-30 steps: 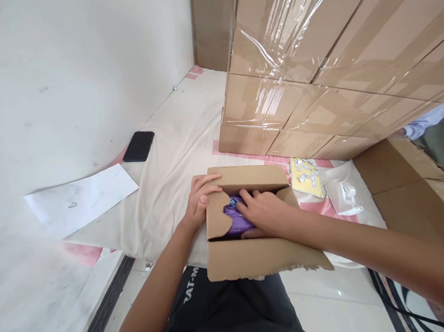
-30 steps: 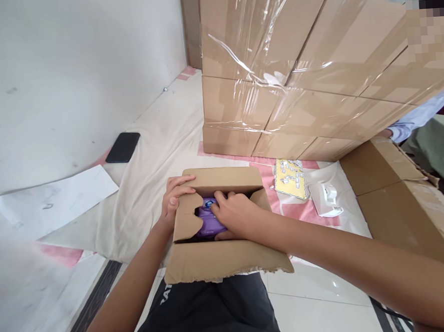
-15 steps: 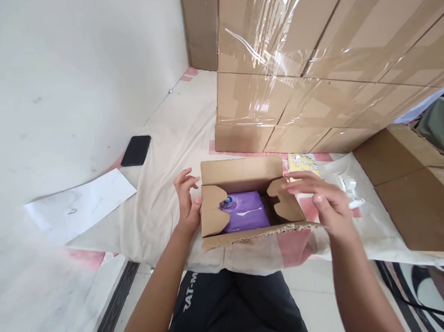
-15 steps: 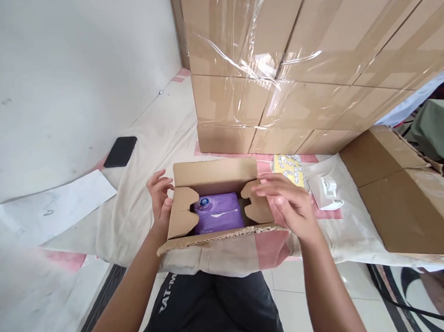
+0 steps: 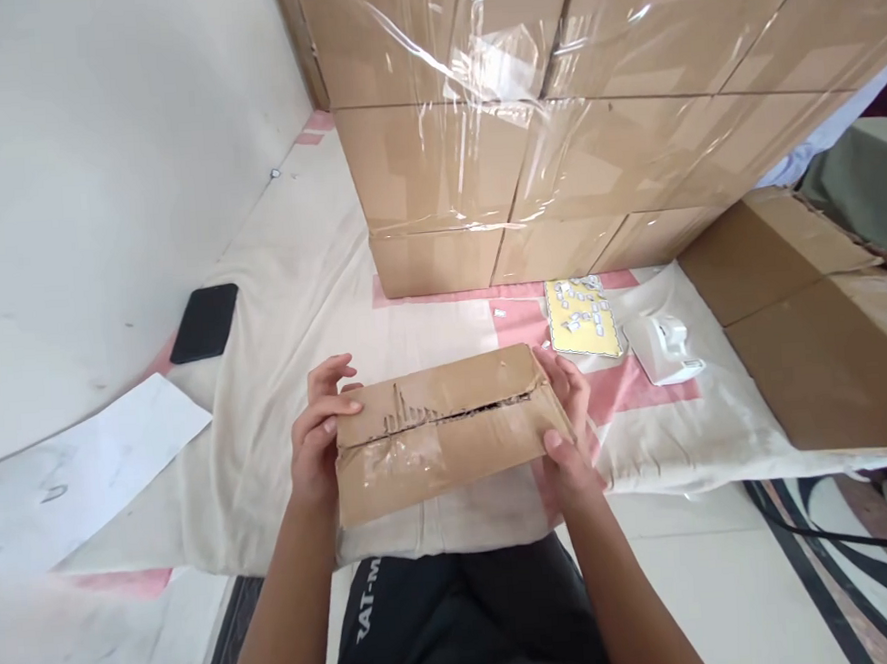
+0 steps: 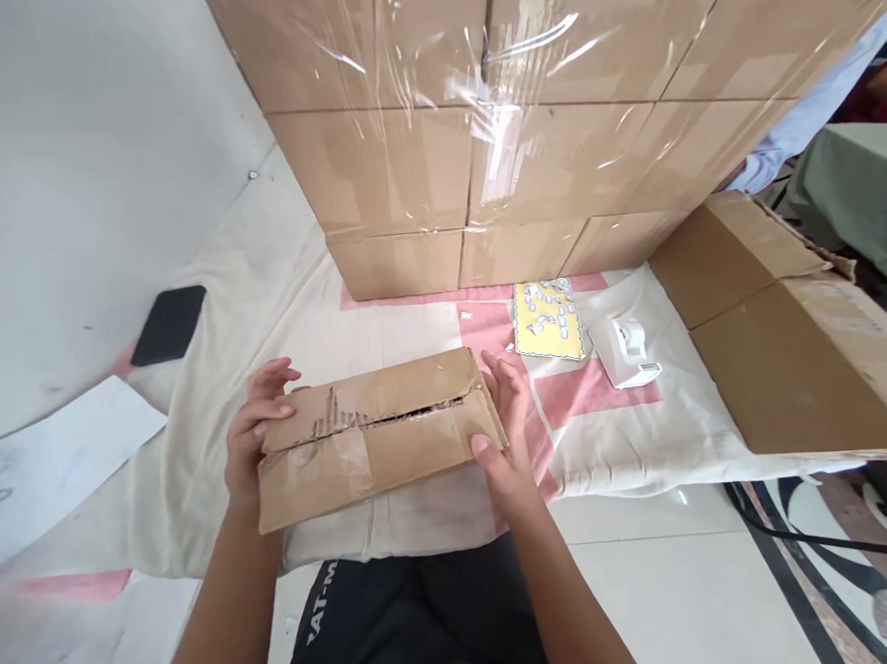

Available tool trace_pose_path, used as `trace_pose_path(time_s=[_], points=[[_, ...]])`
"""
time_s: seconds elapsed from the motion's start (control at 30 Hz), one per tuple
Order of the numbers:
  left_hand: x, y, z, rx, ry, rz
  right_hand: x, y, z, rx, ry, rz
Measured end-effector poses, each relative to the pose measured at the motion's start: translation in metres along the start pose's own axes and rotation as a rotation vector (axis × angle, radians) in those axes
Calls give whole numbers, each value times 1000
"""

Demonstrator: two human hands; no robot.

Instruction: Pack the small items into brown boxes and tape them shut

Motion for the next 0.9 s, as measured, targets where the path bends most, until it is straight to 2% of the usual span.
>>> trace_pose_path(time_s=[0.07, 0.17, 0.33, 0.5, 0.6, 0.7, 0.8, 0.9], points=[[-3, 1, 3, -12, -30, 11, 3, 0, 1, -9, 199, 88], [-7, 1, 8, 16, -75, 21, 6, -3, 1, -57, 345, 144], [-4, -2, 11, 157, -227, -75, 9, -8, 5, -103, 353, 117], [1, 15, 11, 218, -129, -132, 11, -7, 8, -176, 274, 88], [-9, 39, 12, 385, 29, -186, 11, -4, 4, -214, 208, 37], [-37, 66, 19, 615, 289, -200, 11, -1, 1, -224, 178, 13], [-73, 90, 35, 802, 605, -84, 14, 0, 0, -216, 117, 1], [-94, 107, 59, 1017, 832, -48, 19, -5, -9, -161, 47, 8]])
Point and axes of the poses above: each hand's wrist, its own y-axis towards the middle knuckle, its own z-axis out of the palm, x = y × z, the point moved 1 cm from there along y, towards the middle knuckle, and after that the axes turned 10 degrees about y, right-handed, at the moved point
